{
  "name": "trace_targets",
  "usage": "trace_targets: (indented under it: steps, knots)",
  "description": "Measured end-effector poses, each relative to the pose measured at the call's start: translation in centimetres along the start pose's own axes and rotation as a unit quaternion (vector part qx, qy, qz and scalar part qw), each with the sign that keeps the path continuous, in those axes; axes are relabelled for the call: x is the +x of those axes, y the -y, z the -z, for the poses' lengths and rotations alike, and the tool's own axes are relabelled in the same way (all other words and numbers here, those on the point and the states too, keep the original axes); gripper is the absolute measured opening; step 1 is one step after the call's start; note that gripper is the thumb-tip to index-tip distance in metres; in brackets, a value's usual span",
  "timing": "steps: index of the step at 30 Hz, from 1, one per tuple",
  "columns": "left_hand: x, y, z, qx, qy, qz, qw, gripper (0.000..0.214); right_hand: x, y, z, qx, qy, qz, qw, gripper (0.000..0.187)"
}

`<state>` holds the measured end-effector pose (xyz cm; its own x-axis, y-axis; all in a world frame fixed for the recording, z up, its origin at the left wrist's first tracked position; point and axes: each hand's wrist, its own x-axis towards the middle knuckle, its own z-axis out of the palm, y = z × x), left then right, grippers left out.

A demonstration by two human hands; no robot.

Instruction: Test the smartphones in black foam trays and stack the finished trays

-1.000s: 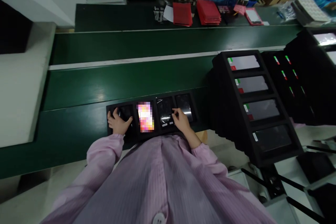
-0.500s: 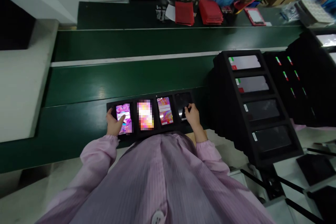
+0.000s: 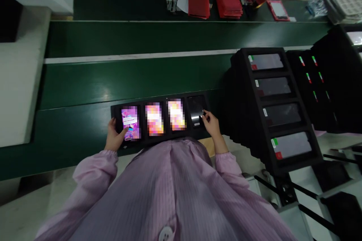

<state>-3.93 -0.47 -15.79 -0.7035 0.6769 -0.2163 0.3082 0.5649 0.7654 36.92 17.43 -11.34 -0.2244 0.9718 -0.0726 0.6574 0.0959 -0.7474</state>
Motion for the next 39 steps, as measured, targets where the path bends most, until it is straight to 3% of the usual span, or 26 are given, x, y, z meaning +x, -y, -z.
trace_targets:
  steps: [4,8,14,19,23,27,29,34,39]
  knots:
    - [-2.2,0.9,0.7,0.006,0.003,-0.023,1.000,0.079,-2.2,0.0,0.9,0.004,0.001,0.008,1.000,0.025]
    - [-3.9,0.9,1.0,0.004,0.003,-0.031,1.000,0.081,-3.5,0.6,1.4,-0.021,0.047,0.041,0.998,0.031]
    - [-3.4,1.2,2.0,0.041,0.017,-0.040,0.998,0.087,-3.3,0.9,1.3,-0.042,0.081,0.077,0.993,0.029]
    - [-3.1,1.6,2.1,0.064,0.033,-0.042,0.997,0.097,-1.7,1.4,0.6,-0.090,0.092,0.032,0.991,0.033]
    - [-1.7,0.7,1.5,0.086,0.003,-0.015,0.996,0.106,-0.9,4.0,-1.3,-0.094,0.099,0.061,0.989,0.034]
    - [0.7,-0.5,1.8,0.079,-0.071,0.007,0.994,0.100,-1.2,7.0,-4.0,-0.095,0.216,0.154,0.959,0.024]
    - [1.2,-0.8,2.1,0.074,-0.080,0.001,0.994,0.097,-1.1,7.8,-5.1,-0.121,0.254,0.166,0.945,0.019]
    - [-0.3,0.1,2.4,0.084,-0.079,0.004,0.993,0.084,-0.5,9.2,-7.4,-0.150,0.210,0.141,0.956,0.015]
    - [-2.3,1.7,2.2,0.106,-0.061,0.024,0.992,0.065,-1.0,11.3,-10.7,-0.110,0.320,0.241,0.910,0.014]
